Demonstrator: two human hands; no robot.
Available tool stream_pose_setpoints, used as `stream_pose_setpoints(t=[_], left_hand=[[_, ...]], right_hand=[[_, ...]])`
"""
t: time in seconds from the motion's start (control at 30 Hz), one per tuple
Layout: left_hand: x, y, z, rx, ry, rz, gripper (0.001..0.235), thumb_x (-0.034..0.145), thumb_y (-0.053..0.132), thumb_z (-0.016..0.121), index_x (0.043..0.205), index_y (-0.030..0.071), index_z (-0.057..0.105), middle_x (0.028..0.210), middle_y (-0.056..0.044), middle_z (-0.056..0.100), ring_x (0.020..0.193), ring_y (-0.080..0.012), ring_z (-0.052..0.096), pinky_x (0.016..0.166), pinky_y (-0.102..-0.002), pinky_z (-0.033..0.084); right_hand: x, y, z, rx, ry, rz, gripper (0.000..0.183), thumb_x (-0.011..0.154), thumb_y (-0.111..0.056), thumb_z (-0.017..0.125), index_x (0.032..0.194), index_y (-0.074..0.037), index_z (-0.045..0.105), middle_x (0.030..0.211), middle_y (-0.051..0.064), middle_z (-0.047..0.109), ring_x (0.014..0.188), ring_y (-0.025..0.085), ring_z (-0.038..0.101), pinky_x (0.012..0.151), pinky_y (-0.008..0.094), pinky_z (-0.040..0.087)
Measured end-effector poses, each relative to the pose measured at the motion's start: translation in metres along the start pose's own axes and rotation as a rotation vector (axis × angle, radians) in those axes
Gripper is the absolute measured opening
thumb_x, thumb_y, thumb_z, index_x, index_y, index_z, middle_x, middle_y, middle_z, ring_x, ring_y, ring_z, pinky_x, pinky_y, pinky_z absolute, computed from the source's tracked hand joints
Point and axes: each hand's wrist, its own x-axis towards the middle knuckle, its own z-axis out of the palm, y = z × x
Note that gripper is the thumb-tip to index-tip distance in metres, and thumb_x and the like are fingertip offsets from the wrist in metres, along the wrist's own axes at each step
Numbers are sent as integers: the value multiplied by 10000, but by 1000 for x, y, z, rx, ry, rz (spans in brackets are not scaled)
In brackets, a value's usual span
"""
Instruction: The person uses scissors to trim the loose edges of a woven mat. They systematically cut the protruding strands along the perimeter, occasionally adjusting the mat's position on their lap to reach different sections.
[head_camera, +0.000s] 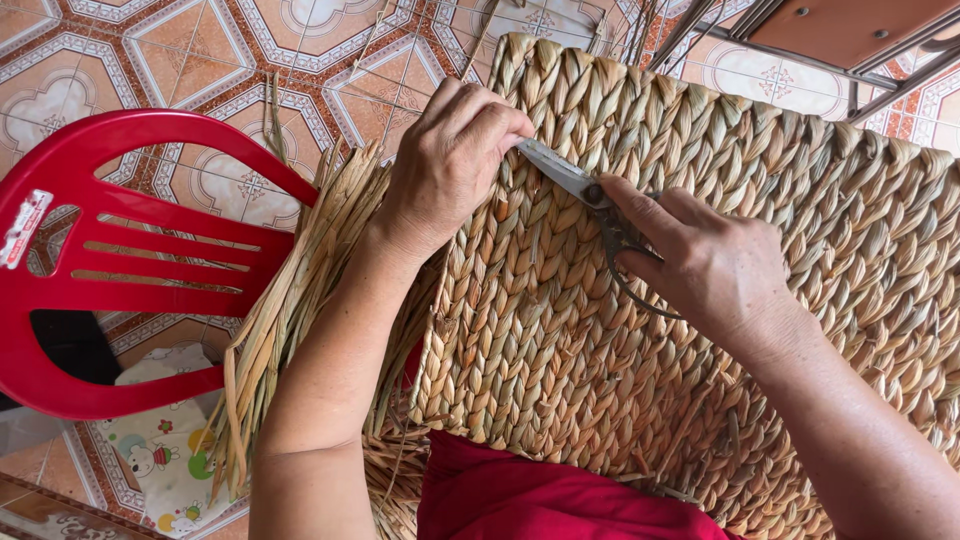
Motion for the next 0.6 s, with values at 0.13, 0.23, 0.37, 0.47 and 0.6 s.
stream_pose_setpoints(t=[0.13,0.23,0.37,0.47,0.6], left_hand=[[5,-4,-2,-183,153,-293,28,1063,64,660,1073,89,663,1012,-16,700,894,-158,660,768,-273,587],[-7,-8,-22,-225,11,-570,95,1058,29,611,1049,74,694,978,-25,717,742,-134,640,618,-261,551],[-42,17,-37,-224,-124,-314,115,999,58,697,1114,65,707,1098,-72,643,1012,-180,640,883,-291,603],[-53,29,-29,-236,-140,-294,185,949,129,779,1112,71,713,1100,-66,599,1030,-183,633,908,-297,612],[-61,33,-17,-309,-141,-358,201,922,173,826,1054,83,704,1052,-55,581,987,-166,630,869,-278,621]], right_hand=[[-16,-1,10,213,117,-21,554,995,-335,750,1508,-257,555,884,23,684,556,57,566,410,218,486],[-35,12,10,326,194,63,480,1051,-311,723,1501,-266,563,1029,22,723,742,47,637,514,219,512],[-56,19,12,67,56,163,621,882,-399,815,1458,-277,621,920,19,727,606,81,589,436,254,508],[-58,14,13,23,40,71,626,870,-414,818,1454,-292,627,867,1,704,611,81,583,467,257,521],[-54,0,7,17,118,-60,681,833,-495,793,1454,-284,610,876,1,686,675,88,583,523,276,536]])
